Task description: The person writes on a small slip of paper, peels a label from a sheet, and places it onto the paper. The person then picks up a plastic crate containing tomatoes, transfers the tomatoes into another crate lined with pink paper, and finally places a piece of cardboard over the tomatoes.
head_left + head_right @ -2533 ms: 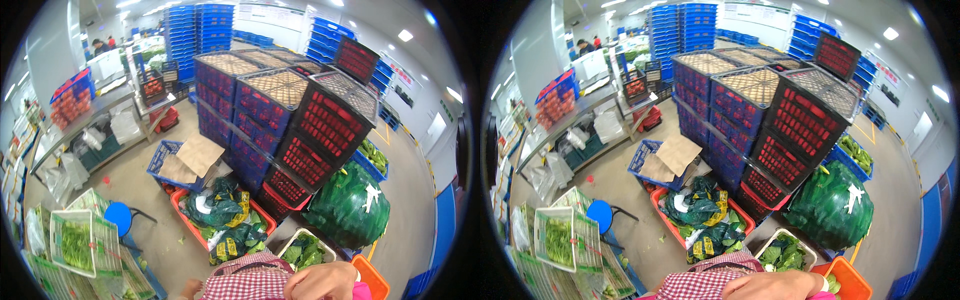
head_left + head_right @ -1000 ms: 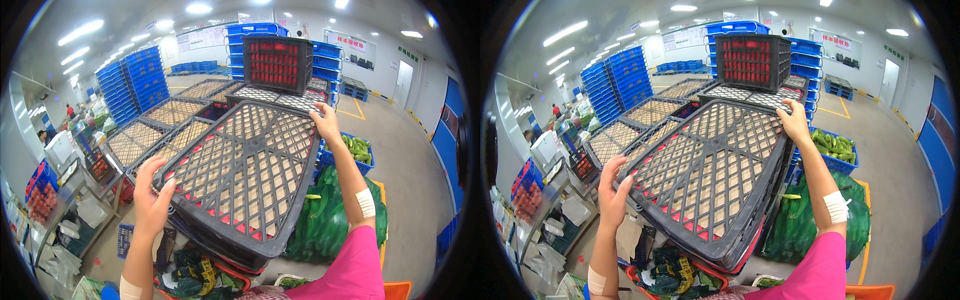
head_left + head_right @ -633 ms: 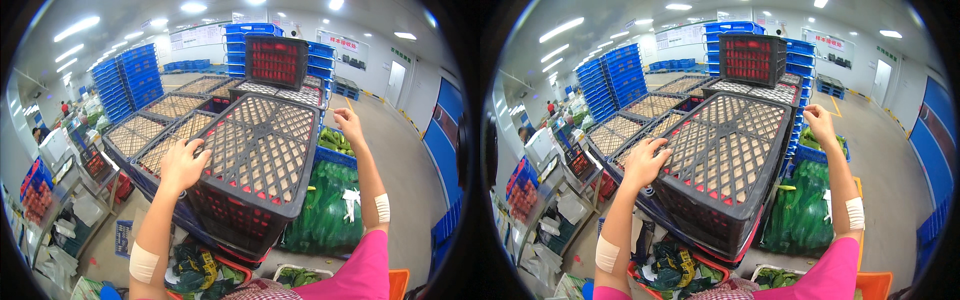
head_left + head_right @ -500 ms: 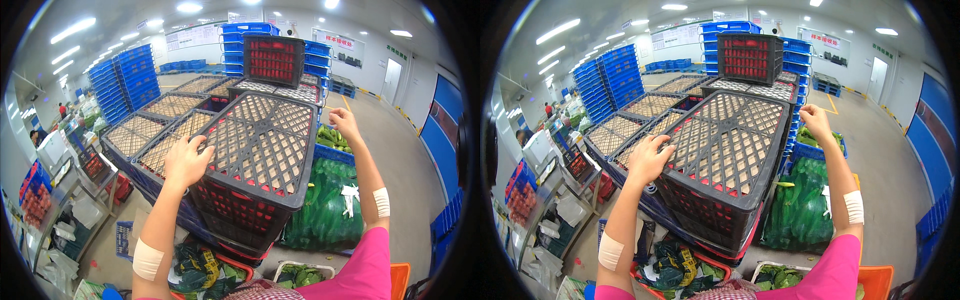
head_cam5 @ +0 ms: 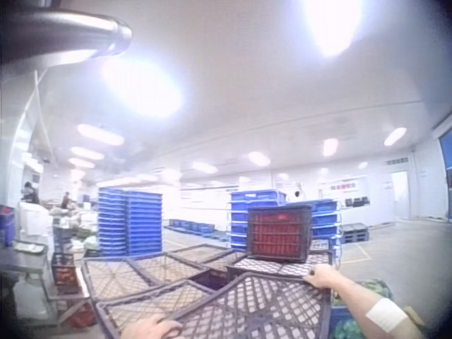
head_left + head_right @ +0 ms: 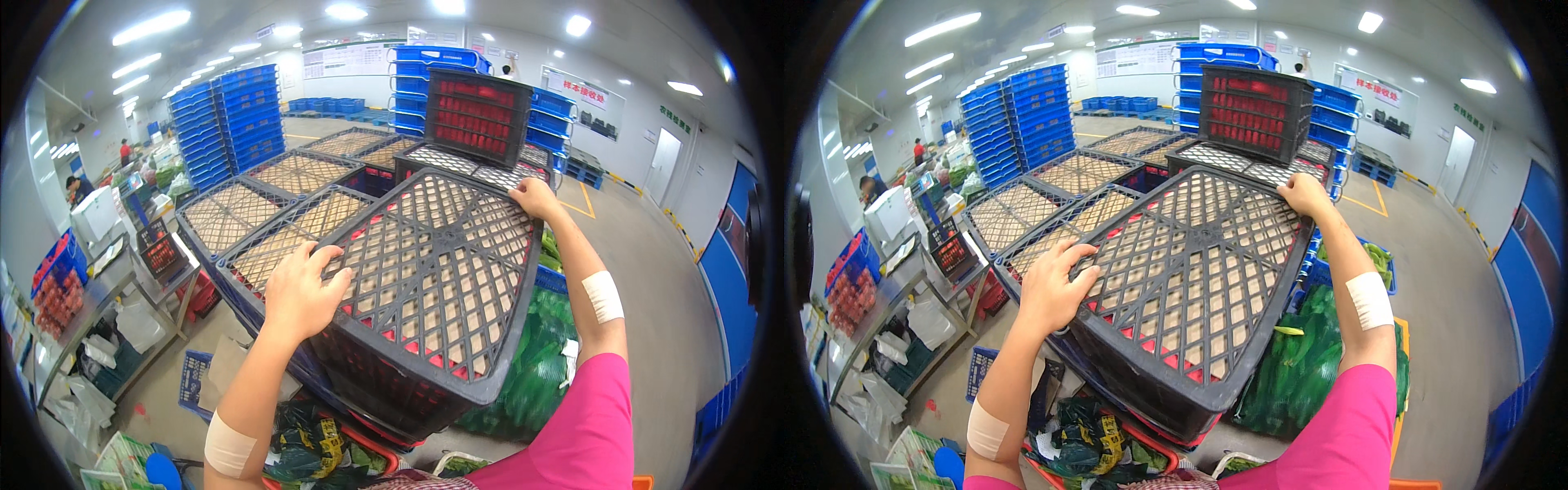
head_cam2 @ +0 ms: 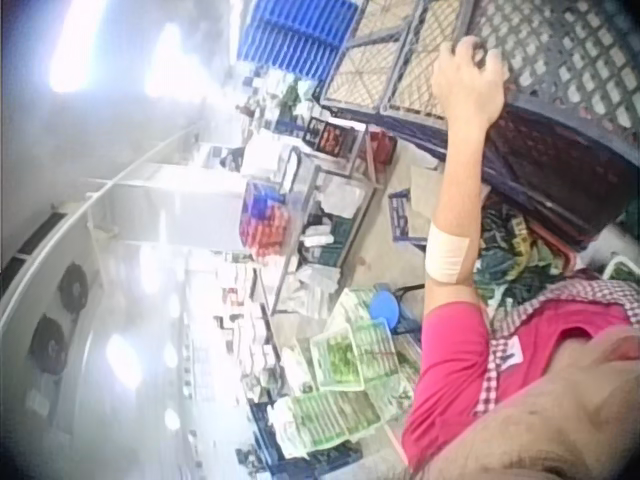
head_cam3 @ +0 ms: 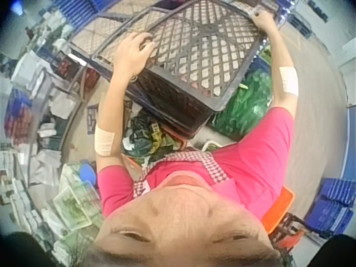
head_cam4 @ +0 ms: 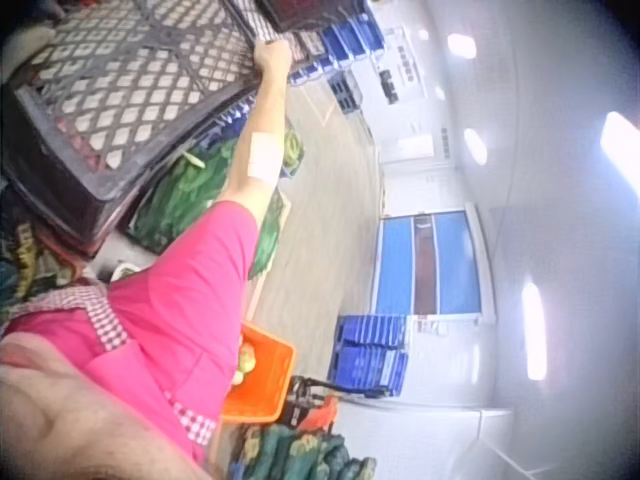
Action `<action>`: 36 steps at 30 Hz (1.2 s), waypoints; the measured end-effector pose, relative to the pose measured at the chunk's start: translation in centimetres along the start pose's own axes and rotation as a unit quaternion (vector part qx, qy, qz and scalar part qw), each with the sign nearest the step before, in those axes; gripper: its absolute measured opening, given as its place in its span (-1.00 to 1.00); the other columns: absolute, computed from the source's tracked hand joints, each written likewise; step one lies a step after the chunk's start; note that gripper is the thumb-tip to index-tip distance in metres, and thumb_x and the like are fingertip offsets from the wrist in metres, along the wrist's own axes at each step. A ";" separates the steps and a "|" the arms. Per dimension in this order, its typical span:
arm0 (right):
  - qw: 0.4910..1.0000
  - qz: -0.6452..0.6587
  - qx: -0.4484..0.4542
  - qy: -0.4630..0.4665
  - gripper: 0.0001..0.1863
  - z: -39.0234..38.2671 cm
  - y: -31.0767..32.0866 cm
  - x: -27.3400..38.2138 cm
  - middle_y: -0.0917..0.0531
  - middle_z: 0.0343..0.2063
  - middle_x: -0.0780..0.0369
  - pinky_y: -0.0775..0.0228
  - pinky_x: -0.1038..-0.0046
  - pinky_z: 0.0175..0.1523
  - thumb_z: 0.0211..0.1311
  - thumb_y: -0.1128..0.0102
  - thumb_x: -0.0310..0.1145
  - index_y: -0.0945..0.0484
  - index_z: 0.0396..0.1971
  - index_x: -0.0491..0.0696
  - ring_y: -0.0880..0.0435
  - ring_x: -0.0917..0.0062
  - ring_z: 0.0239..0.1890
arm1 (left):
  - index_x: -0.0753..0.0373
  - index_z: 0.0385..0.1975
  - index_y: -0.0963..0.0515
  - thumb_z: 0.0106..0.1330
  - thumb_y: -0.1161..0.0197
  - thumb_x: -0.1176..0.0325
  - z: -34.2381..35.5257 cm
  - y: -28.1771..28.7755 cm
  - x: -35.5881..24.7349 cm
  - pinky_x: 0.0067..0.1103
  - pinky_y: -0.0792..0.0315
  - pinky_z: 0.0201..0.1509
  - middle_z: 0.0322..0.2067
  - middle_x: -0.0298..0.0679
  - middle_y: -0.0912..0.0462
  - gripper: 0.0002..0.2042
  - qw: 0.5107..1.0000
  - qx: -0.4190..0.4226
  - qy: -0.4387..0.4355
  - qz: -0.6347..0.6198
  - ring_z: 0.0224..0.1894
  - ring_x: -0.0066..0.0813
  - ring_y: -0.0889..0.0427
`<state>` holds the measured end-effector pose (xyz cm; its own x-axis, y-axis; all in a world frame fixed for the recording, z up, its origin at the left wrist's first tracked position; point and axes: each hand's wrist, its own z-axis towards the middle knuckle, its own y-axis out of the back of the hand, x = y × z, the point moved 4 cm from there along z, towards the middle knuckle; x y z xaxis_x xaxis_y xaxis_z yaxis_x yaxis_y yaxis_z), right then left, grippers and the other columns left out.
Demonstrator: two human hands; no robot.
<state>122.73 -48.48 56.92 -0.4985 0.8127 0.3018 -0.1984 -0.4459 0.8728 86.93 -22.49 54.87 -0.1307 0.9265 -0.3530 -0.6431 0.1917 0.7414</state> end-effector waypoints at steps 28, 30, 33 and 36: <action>0.983 -0.157 0.058 0.072 -0.27 3.6 -3.9 9.0 -0.53 -0.27 -0.14 -0.32 0.27 -0.03 0.05 0.14 0.18 -0.54 -0.37 -0.34 -0.52 0.08 -0.17 | 0.38 -0.29 -0.45 0.30 0.06 0.37 -13.7 -3.2 -3.7 -0.71 -0.39 -0.43 -0.47 -0.18 -0.54 -0.79 0.735 0.048 0.266 -0.621 -0.42 -0.53 -0.54; 0.982 -0.166 0.060 0.072 -0.28 3.3 -3.8 9.4 -0.54 -0.32 -0.15 -0.33 0.26 -0.04 0.05 0.14 0.17 -0.55 -0.42 -0.33 -0.53 0.07 -0.19 | 0.42 -0.20 -0.44 0.32 0.06 0.32 -13.4 -3.4 -4.7 -0.66 -0.44 -0.38 -0.35 -0.09 -0.56 -0.73 0.625 0.143 0.292 -0.710 -0.33 -0.45 -0.57; 0.971 -0.204 0.039 0.119 -0.33 3.4 -4.3 10.4 -0.55 -0.35 -0.15 -0.35 0.23 -0.08 0.03 0.09 0.13 -0.55 -0.44 -0.33 -0.54 0.07 -0.21 | 0.43 -0.21 -0.44 0.29 0.00 0.21 -11.6 -2.1 -5.5 -0.63 -0.48 -0.34 -0.34 -0.07 -0.56 -0.66 0.612 0.172 0.295 -0.713 -0.31 -0.42 -0.58; 0.977 -0.141 0.127 0.092 -0.35 4.6 -3.6 11.2 -0.51 -0.32 -0.21 -0.36 0.25 -0.12 -0.01 -0.06 0.07 -0.49 -0.40 -0.38 -0.53 0.05 -0.19 | 0.43 -0.29 -0.45 0.20 -0.13 0.11 -10.1 -2.6 -6.0 -0.65 -0.49 -0.45 -0.39 -0.08 -0.56 -0.60 0.556 0.208 0.342 -0.729 -0.40 -0.43 -0.60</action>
<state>121.77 -36.09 58.95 -0.6022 0.7981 -0.0181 -0.1451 -0.0872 0.9856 81.76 -31.78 49.26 -0.0475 -0.6230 -0.7808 -0.2298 0.7675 -0.5984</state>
